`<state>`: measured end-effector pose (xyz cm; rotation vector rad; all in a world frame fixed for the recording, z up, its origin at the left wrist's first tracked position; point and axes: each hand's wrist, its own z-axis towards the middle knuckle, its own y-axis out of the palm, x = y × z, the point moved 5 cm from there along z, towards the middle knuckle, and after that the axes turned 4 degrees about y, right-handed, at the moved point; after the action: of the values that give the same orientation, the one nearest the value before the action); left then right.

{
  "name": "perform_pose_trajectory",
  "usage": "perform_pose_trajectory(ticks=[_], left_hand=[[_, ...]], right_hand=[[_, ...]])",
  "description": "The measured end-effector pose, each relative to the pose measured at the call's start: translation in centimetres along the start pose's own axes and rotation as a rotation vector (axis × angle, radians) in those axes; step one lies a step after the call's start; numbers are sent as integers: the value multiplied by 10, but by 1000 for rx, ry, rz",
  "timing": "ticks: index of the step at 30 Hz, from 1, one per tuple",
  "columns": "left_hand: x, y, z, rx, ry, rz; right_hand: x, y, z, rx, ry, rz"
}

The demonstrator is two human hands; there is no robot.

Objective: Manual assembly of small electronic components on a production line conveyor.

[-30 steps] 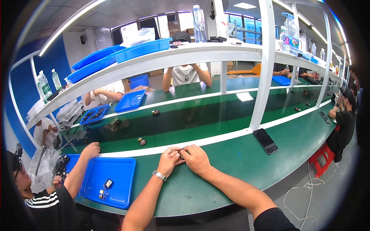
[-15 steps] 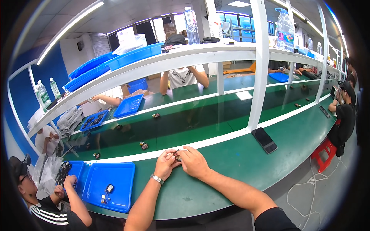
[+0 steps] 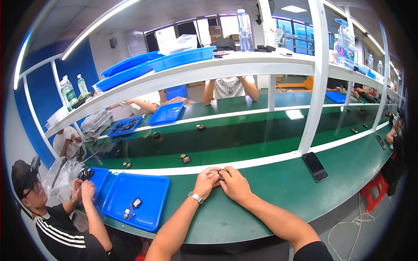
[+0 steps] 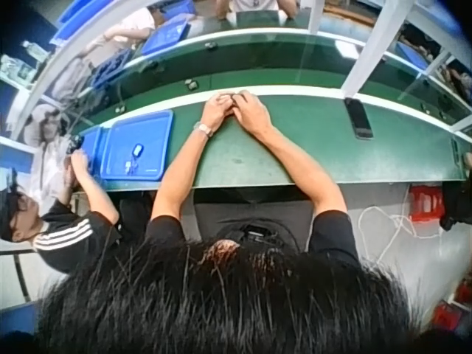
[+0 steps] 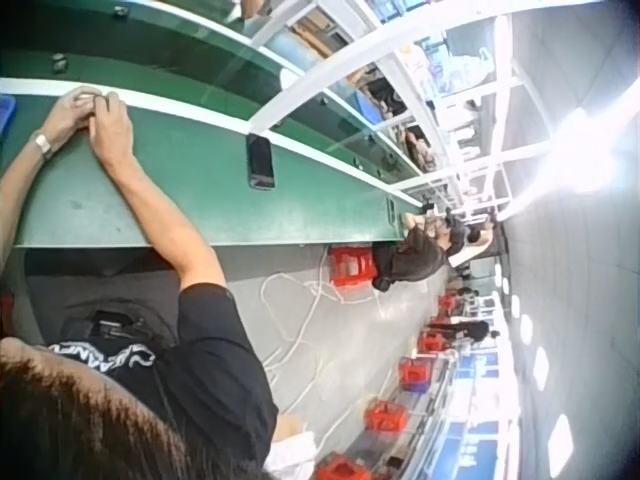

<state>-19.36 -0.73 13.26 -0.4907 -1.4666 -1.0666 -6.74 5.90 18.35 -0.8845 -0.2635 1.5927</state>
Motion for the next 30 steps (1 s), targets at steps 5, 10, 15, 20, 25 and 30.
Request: perform_pose_trajectory(ticks=[5,10,15,20,25,30], left_hand=[[5,2,0,23,17,64],[7,-4,0,25,84,63],[7,-11,4,178,176,298],[17,-20,2,294,180,380],[19,-21,1,325,226,411],[30,-29,-2,468,444,626]], right_hand=[[3,-2,2,32,-2,45],[1,2,11,55,-57,13],[70,15,42,89,190,-60],[127,23,58,87,423,-258],[94,32,65,113,178,-492],[51,99,84,-58,270,-30]])
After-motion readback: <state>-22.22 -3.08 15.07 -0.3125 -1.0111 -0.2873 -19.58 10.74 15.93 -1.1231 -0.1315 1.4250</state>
